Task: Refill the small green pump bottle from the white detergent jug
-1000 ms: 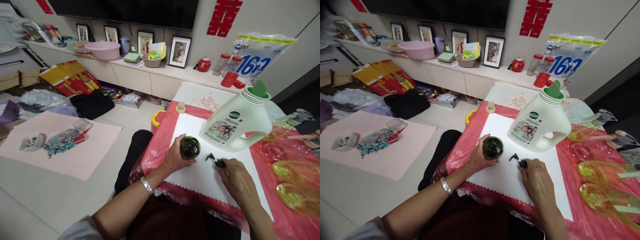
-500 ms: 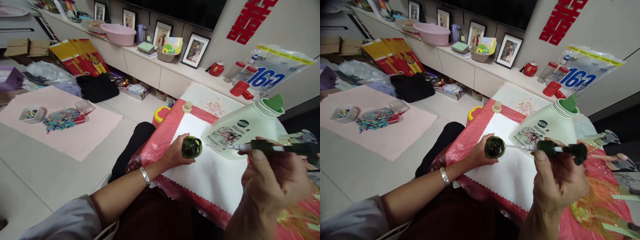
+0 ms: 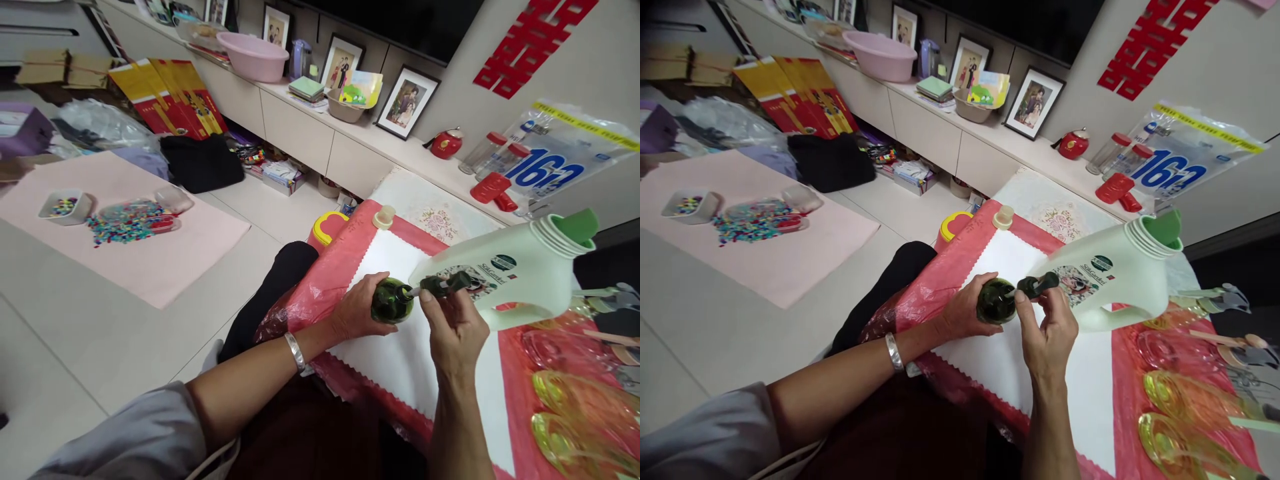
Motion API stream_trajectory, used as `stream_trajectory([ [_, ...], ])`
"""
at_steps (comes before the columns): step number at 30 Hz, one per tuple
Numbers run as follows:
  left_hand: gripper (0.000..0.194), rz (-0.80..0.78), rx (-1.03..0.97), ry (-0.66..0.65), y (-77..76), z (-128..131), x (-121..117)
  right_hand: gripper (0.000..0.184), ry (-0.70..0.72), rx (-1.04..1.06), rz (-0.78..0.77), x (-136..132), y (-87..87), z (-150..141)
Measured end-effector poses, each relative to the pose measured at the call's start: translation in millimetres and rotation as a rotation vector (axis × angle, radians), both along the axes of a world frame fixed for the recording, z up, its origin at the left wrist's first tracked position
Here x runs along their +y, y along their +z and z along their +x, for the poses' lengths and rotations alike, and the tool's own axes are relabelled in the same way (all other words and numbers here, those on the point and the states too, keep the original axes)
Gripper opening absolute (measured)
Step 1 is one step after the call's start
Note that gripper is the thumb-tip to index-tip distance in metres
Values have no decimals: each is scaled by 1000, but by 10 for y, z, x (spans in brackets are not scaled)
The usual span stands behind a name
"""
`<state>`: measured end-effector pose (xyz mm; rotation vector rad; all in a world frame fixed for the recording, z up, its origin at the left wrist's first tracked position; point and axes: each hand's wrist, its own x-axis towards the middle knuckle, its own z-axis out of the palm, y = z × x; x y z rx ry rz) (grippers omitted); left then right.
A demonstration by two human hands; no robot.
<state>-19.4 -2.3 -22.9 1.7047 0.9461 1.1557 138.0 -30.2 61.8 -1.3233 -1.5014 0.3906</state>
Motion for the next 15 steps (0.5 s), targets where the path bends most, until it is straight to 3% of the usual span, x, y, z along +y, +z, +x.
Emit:
stream_trajectory([
  [3,110,7,9,0,-5,-2,2,30,26,44,30,-12,-4,-6],
  [7,110,48,8,-2,-37,0,3,29,29,-45,9,5,-6,-11],
  [15,109,103,5,40,-107,27,-4,38,36,-154,-67,6,-220,-44],
])
